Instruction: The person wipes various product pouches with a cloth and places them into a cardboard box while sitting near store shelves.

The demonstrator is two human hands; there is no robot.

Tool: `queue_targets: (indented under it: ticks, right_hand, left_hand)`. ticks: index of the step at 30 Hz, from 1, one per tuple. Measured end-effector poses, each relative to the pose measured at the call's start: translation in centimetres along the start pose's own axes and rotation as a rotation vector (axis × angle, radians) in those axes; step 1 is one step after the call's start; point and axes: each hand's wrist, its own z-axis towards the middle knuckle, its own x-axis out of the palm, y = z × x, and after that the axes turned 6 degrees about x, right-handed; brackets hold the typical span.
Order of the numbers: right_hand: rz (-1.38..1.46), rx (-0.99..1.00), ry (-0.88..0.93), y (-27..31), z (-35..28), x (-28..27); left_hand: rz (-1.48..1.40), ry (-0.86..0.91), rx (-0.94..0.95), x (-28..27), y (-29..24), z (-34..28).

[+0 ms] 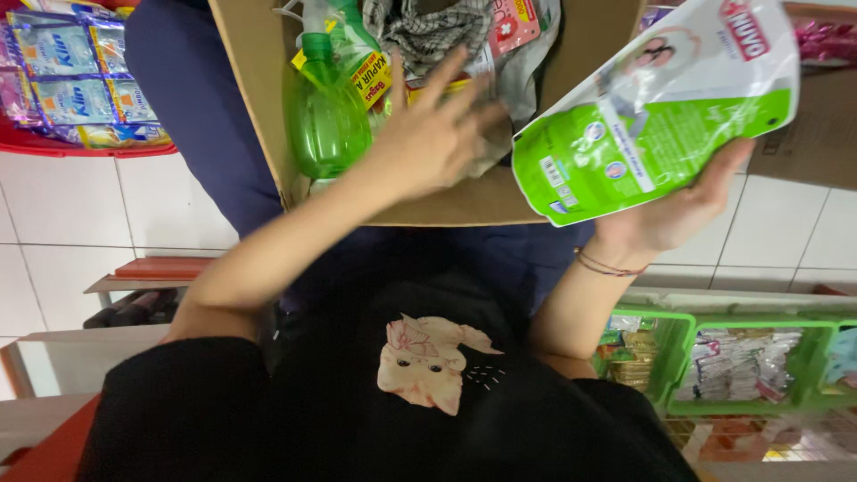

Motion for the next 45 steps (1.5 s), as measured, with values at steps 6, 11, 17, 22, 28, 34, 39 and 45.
queue_targets:
  ticks: [6,11,17,22,28,34,39,45]
  right_hand:
    - [-0.336,0.062,0.311,-1.1,-0.3,-1.3]
    - [-0.316,0.089,0.28,-1.9,-0.3,-3.1]
    - [-0.39,0.072,0.28,-2.1,0.1,-3.9]
    - [-0.443,0.105,0.136,-3.8,-0.1,-4.8]
    - [-0.206,0.272,0.328,-6.2,-0.8,-4.1]
    - [-0.335,0.269,0.232,-7.9,-1.7,-1.8]
    - [-0.269,0.373,0.307,-7.4,-2.0,-2.4]
    - [-0.342,0.397,0.291,-7.3,-3.2,-3.5]
  left_hand:
    - [0.497,-0.029,-0.192,4.3,10.0,4.3]
    - [0.475,0.205,-0.24,4.5,12.0,4.8]
    - [0.164,-0.276,-0.101,-4.2,8.3,3.1]
    - [-0.279,-0.485,-0.133,-10.7,1.6,-0.4]
    - [-1.228,-0.669,-0.245,-10.2,-3.9,-0.4]
    - [-0.229,-0.766,-0.223,-8.5,-6.1,-0.2]
    - [-0.058,-0.642,0.151,-9.6,-6.8,0.2]
    - [-0.47,-0.555,-0.116,-9.9,-6.7,0.5]
